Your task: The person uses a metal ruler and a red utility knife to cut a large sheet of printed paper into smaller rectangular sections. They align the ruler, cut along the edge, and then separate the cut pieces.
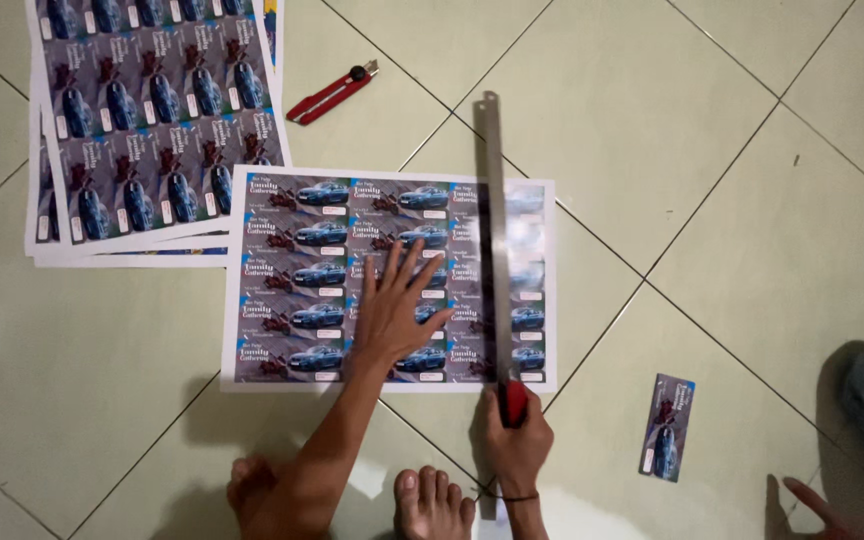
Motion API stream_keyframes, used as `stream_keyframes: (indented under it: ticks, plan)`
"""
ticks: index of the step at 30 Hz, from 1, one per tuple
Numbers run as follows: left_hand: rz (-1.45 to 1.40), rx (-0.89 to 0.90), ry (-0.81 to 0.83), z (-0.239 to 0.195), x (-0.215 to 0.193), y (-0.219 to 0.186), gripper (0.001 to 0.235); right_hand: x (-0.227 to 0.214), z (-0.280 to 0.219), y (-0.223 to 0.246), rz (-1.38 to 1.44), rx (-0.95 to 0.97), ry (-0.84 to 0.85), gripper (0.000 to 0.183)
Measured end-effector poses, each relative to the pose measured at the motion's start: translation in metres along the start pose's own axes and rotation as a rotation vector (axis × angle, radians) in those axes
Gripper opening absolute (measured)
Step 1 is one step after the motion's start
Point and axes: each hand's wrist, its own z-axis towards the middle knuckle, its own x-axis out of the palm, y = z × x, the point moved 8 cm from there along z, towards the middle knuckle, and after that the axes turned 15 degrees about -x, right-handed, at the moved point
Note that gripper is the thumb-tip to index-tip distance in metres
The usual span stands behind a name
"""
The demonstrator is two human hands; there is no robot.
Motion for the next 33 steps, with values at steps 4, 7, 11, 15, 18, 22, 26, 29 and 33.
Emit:
stream_keyframes:
  ticks: [4, 7, 11, 15, 18, 22, 26, 29, 33]
  plan:
    - [0.174, 0.02, -0.206, -0.024, -0.002, -0.015, 0.083, -0.015, 0.008, -0.017, -0.098, -0.181, -0.127, 0.042]
    - [0.21, -0.045, -0.237, -0.052, 0.001, -0.015, 0.081, -0.027, 0.008, -0.023, -0.074, 0.121, -0.025, 0.044]
    - [0.304, -0.049, -0.252, -0.064, 0.012, 0.006, 0.082, -0.022, 0.003, -0.024, -0.086, 0.086, -0.016, 0.046]
    - [0.323, 0.057, -0.24, -0.055, 0.006, 0.028, 0.077, -0.01, 0.002, -0.011, -0.076, 0.035, -0.001, 0.038]
    - [0.283, 0.093, -0.207, -0.052, -0.006, 0.037, 0.079, 0.012, 0.007, -0.04, -0.17, -0.221, -0.034, 0.044]
    - [0.2, 0.124, -0.182, -0.058, -0.028, 0.055, 0.075, 0.009, 0.012, -0.012, -0.114, -0.156, -0.004, 0.041]
    - [0.102, 0.12, -0.296, -0.063, -0.049, 0.068, 0.075, 0.005, 0.011, 0.014, -0.086, -0.07, 0.04, 0.042]
    - [0.058, 0.044, -0.261, -0.049, -0.032, 0.045, 0.079, 0.001, 0.011, 0.024, -0.093, 0.002, 0.072, 0.042]
    - [0.028, -0.062, -0.002, -0.007, 0.013, -0.014, 0.072, 0.01, 0.018, 0.016, -0.125, 0.001, 0.098, 0.046]
